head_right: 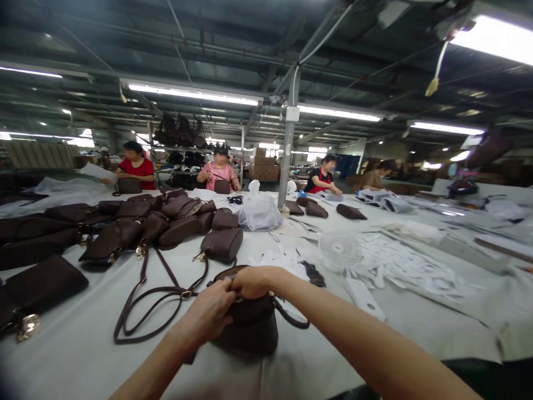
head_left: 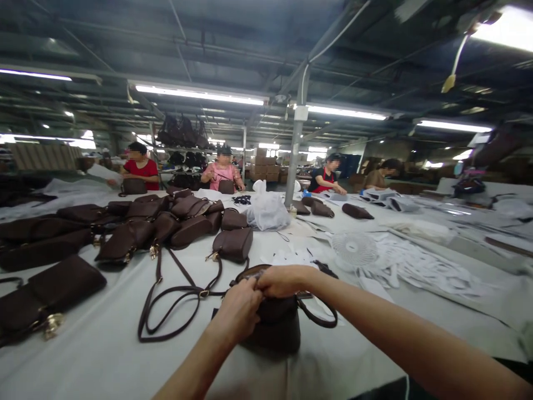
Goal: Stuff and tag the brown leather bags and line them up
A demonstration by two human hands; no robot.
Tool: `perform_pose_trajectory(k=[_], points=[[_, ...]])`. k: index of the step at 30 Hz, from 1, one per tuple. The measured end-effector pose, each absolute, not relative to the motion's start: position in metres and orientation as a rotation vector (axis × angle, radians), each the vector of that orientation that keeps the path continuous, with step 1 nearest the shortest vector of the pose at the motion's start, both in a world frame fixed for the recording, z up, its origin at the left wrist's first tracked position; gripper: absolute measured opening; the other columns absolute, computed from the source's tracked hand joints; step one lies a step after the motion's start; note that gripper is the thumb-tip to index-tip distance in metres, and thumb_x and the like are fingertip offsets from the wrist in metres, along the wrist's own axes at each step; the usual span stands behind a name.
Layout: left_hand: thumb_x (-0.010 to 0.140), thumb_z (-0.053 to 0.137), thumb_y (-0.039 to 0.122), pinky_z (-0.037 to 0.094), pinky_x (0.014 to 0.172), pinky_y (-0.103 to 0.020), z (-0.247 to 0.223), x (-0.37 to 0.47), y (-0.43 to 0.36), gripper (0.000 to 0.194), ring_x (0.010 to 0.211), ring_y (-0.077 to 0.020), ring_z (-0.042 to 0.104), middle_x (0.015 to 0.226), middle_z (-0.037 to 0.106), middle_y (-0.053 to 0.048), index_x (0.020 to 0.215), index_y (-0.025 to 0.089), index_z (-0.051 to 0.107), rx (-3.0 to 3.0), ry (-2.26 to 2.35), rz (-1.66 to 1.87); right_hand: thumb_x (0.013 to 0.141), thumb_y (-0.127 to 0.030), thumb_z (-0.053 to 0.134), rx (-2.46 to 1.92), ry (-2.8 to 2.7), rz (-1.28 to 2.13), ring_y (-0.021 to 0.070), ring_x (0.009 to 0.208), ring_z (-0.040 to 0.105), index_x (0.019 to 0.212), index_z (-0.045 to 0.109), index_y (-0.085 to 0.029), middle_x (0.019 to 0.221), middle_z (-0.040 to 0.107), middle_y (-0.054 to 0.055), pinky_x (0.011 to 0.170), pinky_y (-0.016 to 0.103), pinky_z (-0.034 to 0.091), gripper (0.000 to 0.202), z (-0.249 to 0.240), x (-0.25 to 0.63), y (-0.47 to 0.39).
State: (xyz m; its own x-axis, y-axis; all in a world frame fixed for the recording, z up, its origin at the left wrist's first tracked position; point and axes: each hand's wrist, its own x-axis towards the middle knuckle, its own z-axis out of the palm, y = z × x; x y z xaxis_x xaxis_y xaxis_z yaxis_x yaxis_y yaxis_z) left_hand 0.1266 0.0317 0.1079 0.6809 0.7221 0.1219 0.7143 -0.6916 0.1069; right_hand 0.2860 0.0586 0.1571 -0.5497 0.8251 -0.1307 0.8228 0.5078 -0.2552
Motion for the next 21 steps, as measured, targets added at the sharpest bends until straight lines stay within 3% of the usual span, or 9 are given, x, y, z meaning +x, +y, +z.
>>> perform_pose_trajectory(k=[3, 5, 7, 10, 12, 15, 17, 21], points=[[0.075, 0.069, 0.026, 0.049, 0.083, -0.041, 0.109, 0.130, 0.035, 0.032, 0.098, -0.0299, 0.060, 0.110, 0.063, -0.011, 0.104, 0.016, 0.062, 2.860, 1.159, 0.216, 0.080, -0.021, 0.060, -1.654, -2.652, 0.280, 0.0199, 0.080, 0.063, 0.086, 0.070, -0.020, 0.085, 0.071, 0.004, 0.066, 0.027, 0.042, 0.013, 0.184, 0.322, 0.033], [0.075, 0.069, 0.030, 0.048, 0.083, -0.042, 0.109, 0.136, 0.037, 0.033, 0.097, -0.0305, 0.060, 0.106, 0.065, -0.010, 0.105, 0.017, 0.061, 2.875, 1.115, 0.193, 0.072, -0.033, 0.070, -1.895, -2.554, 0.175, 0.0260, 0.090, 0.062, 0.101, 0.068, -0.018, 0.098, 0.070, 0.010, 0.068, 0.029, 0.041, 0.033, 0.189, 0.343, 0.016], [0.074, 0.070, 0.035, 0.048, 0.085, -0.042, 0.109, 0.144, 0.038, 0.033, 0.098, -0.0309, 0.061, 0.104, 0.067, -0.009, 0.102, 0.019, 0.062, 2.884, 1.055, 0.161, 0.063, -0.032, 0.077, -2.067, -2.529, 0.217, 0.0284, 0.089, 0.062, 0.103, 0.066, -0.017, 0.099, 0.069, 0.012, 0.065, 0.029, 0.041, 0.045, 0.185, 0.358, 0.005], [0.069, 0.073, 0.044, 0.048, 0.084, -0.044, 0.111, 0.155, 0.041, 0.040, 0.096, -0.0333, 0.063, 0.101, 0.069, -0.010, 0.100, 0.020, 0.065, 2.873, 1.019, 0.075, 0.068, -0.015, 0.063, -1.910, -2.573, 0.385, 0.0216, 0.078, 0.063, 0.086, 0.069, -0.018, 0.083, 0.070, 0.006, 0.062, 0.026, 0.040, 0.019, 0.171, 0.367, 0.000], [0.065, 0.074, 0.052, 0.049, 0.084, -0.045, 0.113, 0.161, 0.045, 0.052, 0.095, -0.0353, 0.064, 0.100, 0.070, -0.012, 0.104, 0.019, 0.066, 2.821, 1.047, -0.001, 0.070, -0.009, 0.053, -1.624, -2.527, 0.524, 0.0159, 0.071, 0.061, 0.080, 0.068, -0.019, 0.073, 0.067, 0.001, 0.062, 0.022, 0.040, 0.020, 0.165, 0.362, 0.002], [0.058, 0.075, 0.059, 0.050, 0.079, -0.041, 0.116, 0.166, 0.054, 0.061, 0.090, -0.0334, 0.066, 0.099, 0.072, -0.009, 0.106, 0.022, 0.070, 2.647, 1.049, -0.058, 0.073, -0.013, 0.052, -1.320, -2.412, 0.710, 0.0109, 0.060, 0.056, 0.086, 0.068, -0.021, 0.068, 0.063, -0.003, 0.057, 0.019, 0.039, 0.022, 0.161, 0.343, 0.008], [0.058, 0.076, 0.055, 0.051, 0.075, -0.035, 0.118, 0.164, 0.061, 0.055, 0.088, -0.0295, 0.066, 0.100, 0.072, -0.004, 0.104, 0.026, 0.071, 2.521, 0.970, -0.002, 0.074, -0.014, 0.050, -1.269, -2.317, 0.774, 0.0096, 0.054, 0.052, 0.087, 0.068, -0.021, 0.067, 0.061, -0.004, 0.053, 0.018, 0.037, 0.023, 0.160, 0.328, 0.013], [0.076, 0.061, 0.036, 0.046, 0.062, -0.025, 0.117, 0.154, 0.068, 0.023, 0.073, -0.0187, 0.062, 0.085, 0.071, 0.001, 0.092, 0.024, 0.072, 2.398, 0.782, 0.171, 0.070, -0.010, 0.045, -1.262, -2.073, 0.634, 0.0112, 0.062, 0.053, 0.077, 0.065, -0.019, 0.067, 0.061, -0.003, 0.058, 0.019, 0.037, 0.023, 0.160, 0.313, 0.026]])
